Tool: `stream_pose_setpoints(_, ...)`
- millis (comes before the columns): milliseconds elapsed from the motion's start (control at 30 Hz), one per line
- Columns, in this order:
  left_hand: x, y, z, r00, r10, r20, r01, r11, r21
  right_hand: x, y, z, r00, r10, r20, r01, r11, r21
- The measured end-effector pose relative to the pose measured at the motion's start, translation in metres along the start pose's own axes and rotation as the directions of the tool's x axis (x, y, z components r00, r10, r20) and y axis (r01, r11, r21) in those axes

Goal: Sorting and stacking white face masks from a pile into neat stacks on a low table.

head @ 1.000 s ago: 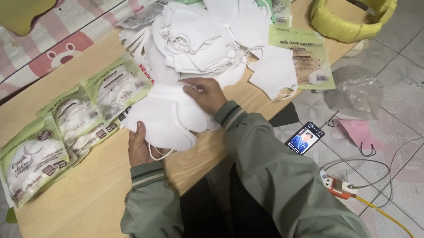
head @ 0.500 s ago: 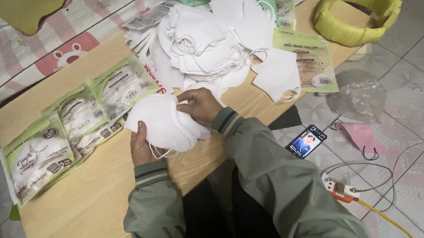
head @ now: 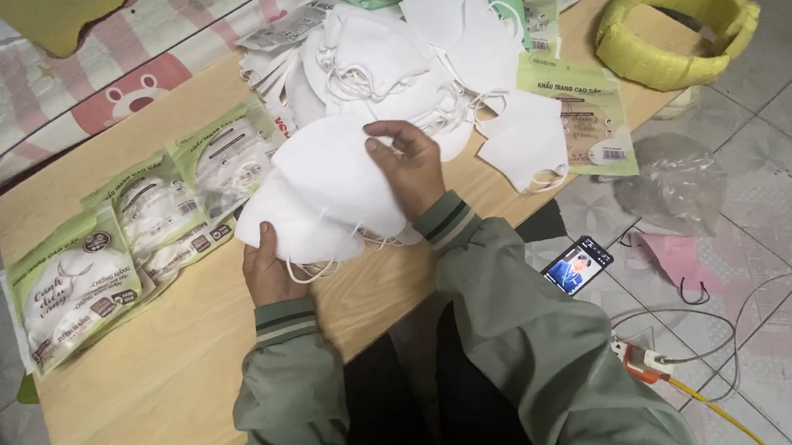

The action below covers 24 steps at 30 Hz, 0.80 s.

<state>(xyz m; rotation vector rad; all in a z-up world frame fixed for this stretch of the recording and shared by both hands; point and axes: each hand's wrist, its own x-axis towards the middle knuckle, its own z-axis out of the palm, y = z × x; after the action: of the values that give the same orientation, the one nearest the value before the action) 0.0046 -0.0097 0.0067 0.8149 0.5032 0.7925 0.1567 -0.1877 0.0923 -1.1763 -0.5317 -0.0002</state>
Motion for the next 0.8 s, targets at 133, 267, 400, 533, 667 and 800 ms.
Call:
stream_pose_setpoints(133, -0.003, -0.001, 0.004, 0.998, 0.048, -0.043, -0.047, 0.999, 0.026, -0.011, 0.009, 0.021, 0.998, 0.052, 0.019, -0.052, 0.999, 0.011)
stream_pose_setpoints(267, -0.020, 0.015, 0.027, 0.991, -0.048, -0.127, 0.048, 0.999, -0.002, -0.034, 0.032, 0.036, 0.967, 0.225, 0.122, -0.220, 0.974, -0.047)
stream_pose_setpoints(400, -0.022, 0.019, 0.027, 0.992, -0.061, -0.110, 0.072, 0.992, 0.101, -0.041, 0.040, 0.037, 0.913, 0.312, 0.264, -0.256, 0.940, -0.224)
stream_pose_setpoints(533, 0.010, -0.005, -0.014, 0.999, 0.029, 0.031, -0.038, 0.931, 0.364, -0.020, 0.030, 0.018, 0.918, 0.285, 0.276, -0.166, 0.908, -0.384)
stream_pose_setpoints(667, 0.002, 0.000, -0.004, 0.979, 0.198, 0.042, -0.199, 0.906, 0.374, 0.002, 0.025, -0.012, 0.936, 0.307, 0.173, 0.016, 0.454, -0.891)
stream_pose_setpoints(800, 0.018, -0.016, -0.030, 0.950, 0.304, 0.069, -0.301, 0.839, 0.454, 0.007, 0.043, -0.031, 0.847, 0.532, 0.008, -0.043, 0.083, -0.996)
